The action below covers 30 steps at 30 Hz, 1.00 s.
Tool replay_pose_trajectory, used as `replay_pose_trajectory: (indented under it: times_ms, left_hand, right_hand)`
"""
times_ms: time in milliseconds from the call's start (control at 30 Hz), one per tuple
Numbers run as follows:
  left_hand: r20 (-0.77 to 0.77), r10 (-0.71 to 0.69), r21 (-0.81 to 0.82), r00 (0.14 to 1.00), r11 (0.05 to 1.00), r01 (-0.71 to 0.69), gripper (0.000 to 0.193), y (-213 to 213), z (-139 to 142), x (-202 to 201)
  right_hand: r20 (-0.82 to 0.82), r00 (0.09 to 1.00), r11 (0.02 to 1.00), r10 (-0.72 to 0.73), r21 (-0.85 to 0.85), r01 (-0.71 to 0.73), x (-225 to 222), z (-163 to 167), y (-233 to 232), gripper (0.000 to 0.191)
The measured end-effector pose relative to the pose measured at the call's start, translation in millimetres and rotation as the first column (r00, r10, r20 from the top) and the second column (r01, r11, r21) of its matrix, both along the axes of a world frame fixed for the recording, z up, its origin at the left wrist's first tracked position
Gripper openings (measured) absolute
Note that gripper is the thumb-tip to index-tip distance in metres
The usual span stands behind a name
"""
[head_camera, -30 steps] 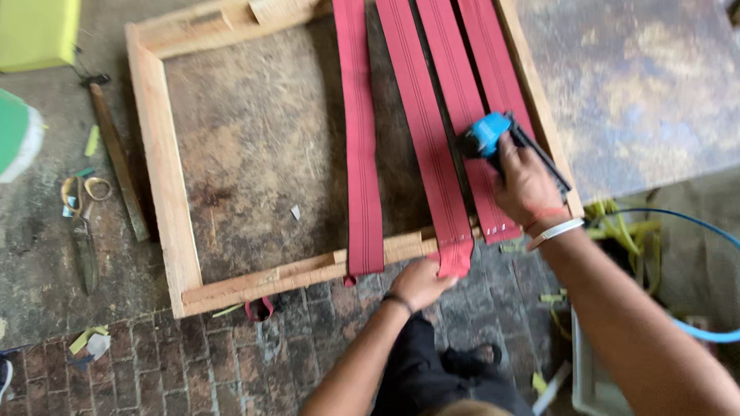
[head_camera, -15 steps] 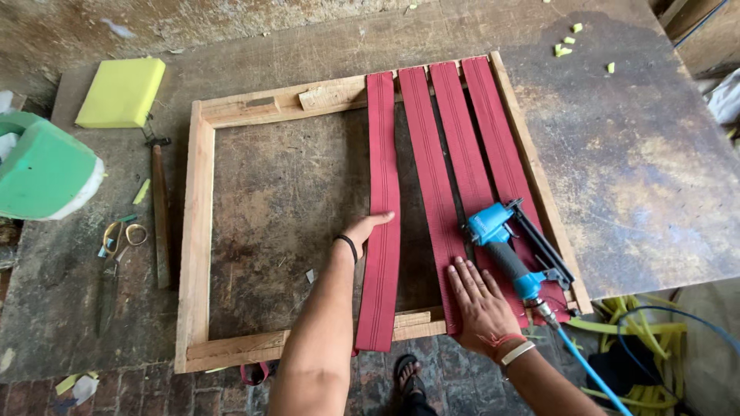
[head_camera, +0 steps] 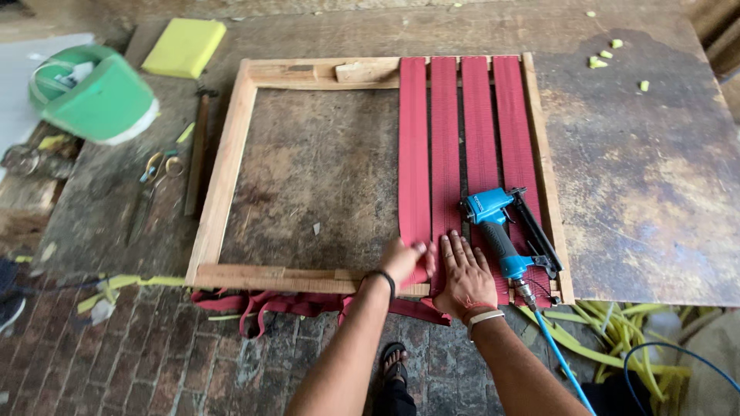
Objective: The person attaches red elastic webbing straps across a wooden frame on a workbench. They pull each strap taut, staple it to the frame using a pneumatic nail gun, cut the webbing with scissors, and repeat to add more straps side by side across the frame.
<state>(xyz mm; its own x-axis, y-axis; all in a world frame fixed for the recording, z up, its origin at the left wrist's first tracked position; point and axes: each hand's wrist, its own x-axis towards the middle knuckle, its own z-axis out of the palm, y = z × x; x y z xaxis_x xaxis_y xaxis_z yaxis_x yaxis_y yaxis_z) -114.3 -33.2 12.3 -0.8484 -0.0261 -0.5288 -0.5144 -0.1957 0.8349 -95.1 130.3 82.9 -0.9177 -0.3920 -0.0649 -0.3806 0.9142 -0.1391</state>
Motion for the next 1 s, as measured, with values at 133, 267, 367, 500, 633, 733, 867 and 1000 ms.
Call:
replay_pose_trajectory:
  times_ms: [133, 267, 367, 500, 633, 733, 867, 1000]
  left_hand:
    - [-0.102, 0.108, 0.121, 0.989, 0.988, -0.096, 0.022, 20, -43, 78]
    - [-0.001, 0.173, 0.066, 0.985, 0.983, -0.172, 0.027, 42, -86, 117]
    - [0.053, 0.22, 0.101, 0.974, 0.969, -0.224, 0.031, 52, -105, 130]
    - [0.005, 0.206, 0.046, 0.978, 0.977, -0.206, 0.03, 54, -111, 141]
    - [-0.031, 0.223, 0.075, 0.974, 0.973, -0.22, 0.028, 51, -108, 150]
    - [-0.036, 0.21, 0.129, 0.977, 0.97, -0.204, 0.028, 47, -110, 154]
    - [-0.059, 0.19, 0.086, 0.98, 0.979, -0.185, 0.028, 43, -119, 148]
    - [-0.039, 0.142, 0.006, 0.989, 0.99, -0.142, 0.02, 35, -123, 133]
  right_hand:
    - [0.027, 1.0, 0.997, 0.0, -0.077, 0.002, 1, -19, 1, 0.112]
    - [-0.1, 0.994, 0.993, 0.033, -0.108, -0.044, 4, -31, 9, 0.107]
    - [-0.05, 0.999, 0.998, 0.02, -0.064, -0.023, 7, -35, 13, 0.115]
    - [-0.007, 1.0, 0.997, -0.008, -0.073, 0.007, 11, -37, 14, 0.117]
    - [0.008, 1.0, 0.999, -0.009, -0.048, 0.01, 13, -35, 11, 0.116]
    - [0.036, 0.999, 0.999, -0.019, -0.043, 0.02, 15, -30, 9, 0.117]
    - [-0.008, 1.0, 1.0, -0.008, -0.012, 0.008, 19, -25, 8, 0.117]
    - [0.043, 0.999, 1.0, -0.024, -0.002, 0.024, 18, -26, 5, 0.119]
